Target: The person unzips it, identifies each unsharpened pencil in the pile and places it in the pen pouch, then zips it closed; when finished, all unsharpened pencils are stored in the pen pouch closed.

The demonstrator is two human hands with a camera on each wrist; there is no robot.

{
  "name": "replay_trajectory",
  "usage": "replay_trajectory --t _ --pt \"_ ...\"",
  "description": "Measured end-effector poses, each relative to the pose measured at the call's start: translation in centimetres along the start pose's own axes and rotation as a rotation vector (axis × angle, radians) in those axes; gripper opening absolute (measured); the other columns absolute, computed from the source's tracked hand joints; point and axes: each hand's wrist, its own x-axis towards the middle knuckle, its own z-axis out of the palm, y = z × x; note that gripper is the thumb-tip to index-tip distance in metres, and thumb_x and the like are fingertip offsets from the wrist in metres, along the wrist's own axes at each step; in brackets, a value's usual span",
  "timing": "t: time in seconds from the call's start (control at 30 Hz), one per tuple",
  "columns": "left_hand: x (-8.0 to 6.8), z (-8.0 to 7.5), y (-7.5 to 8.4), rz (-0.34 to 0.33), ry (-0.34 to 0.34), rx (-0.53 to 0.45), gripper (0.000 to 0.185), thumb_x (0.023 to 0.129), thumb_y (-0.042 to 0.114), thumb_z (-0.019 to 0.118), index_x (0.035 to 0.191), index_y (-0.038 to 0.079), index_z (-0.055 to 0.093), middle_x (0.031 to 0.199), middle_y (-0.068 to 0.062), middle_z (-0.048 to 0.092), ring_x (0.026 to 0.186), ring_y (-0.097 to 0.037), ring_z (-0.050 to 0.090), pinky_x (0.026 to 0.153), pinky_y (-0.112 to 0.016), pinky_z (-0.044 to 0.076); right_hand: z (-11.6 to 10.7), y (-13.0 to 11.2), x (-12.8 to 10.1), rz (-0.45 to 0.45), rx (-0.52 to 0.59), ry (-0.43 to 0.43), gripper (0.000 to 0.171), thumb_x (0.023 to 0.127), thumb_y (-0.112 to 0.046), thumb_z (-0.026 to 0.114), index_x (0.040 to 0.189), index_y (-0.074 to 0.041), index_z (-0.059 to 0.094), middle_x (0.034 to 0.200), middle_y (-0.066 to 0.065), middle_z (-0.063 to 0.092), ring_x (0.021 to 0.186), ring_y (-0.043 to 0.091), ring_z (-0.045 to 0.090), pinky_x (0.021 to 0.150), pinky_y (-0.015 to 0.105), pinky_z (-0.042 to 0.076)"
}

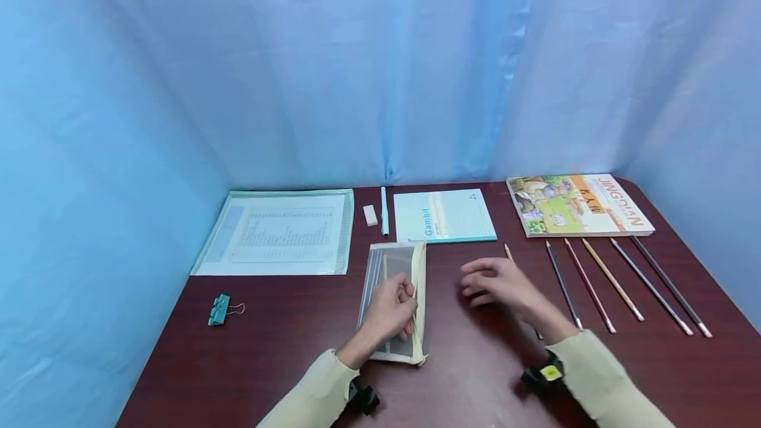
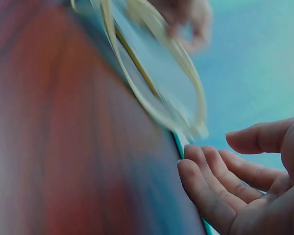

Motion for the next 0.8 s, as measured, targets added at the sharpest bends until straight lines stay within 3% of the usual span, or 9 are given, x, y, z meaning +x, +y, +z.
replay_trajectory --t 0.13,0.3,0.6,0.7,0.8 --pt "-0.1 -0.2 -0.1 0.008 0.005 0.013 0.009 0.085 -0.005 0.044 0.088 0.001 0.051 0.057 -0.001 0.054 0.031 -0.008 0.049 0.032 -0.043 0.053 -5.0 -0.1 -1.7 -0.035 -0.092 0.08 0.045 0.098 -0.005 0.055 0.13 0.024 0.043 0.093 -0.001 0.075 0.083 0.01 0.074 0.074 0.037 0.067" --pt "-0.1 -0.3 -0.3 0.017 0.007 0.026 0.009 0.085 -0.005 0.044 0.088 0.001 0.051 0.056 0.0 0.054 0.031 -0.008 0.049 0.031 -0.04 0.052 -11.0 -0.1 -4.0 -0.03 -0.241 0.195 0.04 0.1 -0.01 0.055 0.128 0.019 0.05 0.089 -0.015 0.074 0.082 0.004 0.073 0.071 0.031 0.066" --pt "-0.1 -0.4 -0.4 0.022 0.003 0.021 0.009 0.085 -0.005 0.044 0.089 -0.002 0.051 0.056 0.0 0.053 0.031 -0.008 0.049 0.031 -0.04 0.052 -19.9 1.0 -7.7 0.092 -0.366 0.376 0.039 0.103 -0.016 0.048 0.129 0.013 0.048 0.083 -0.027 0.068 0.077 -0.001 0.071 0.07 0.029 0.066" --pt "-0.1 -0.3 -0.4 0.021 0.002 0.02 0.009 0.085 -0.005 0.044 0.089 -0.001 0.052 0.056 0.0 0.053 0.031 -0.008 0.049 0.031 -0.038 0.052 -22.2 1.8 -8.3 0.119 -0.406 0.447 0.04 0.103 -0.015 0.048 0.129 0.015 0.047 0.08 -0.02 0.07 0.072 -0.002 0.07 0.066 0.029 0.065" --pt "-0.1 -0.3 -0.4 0.019 0.0 0.017 0.009 0.085 -0.005 0.044 0.088 -0.001 0.052 0.056 0.0 0.053 0.032 -0.008 0.049 0.031 -0.036 0.051 -23.7 2.4 -8.7 0.149 -0.569 0.532 0.04 0.1 -0.012 0.051 0.126 0.019 0.049 0.075 0.003 0.075 0.064 0.0 0.068 0.058 0.028 0.063"
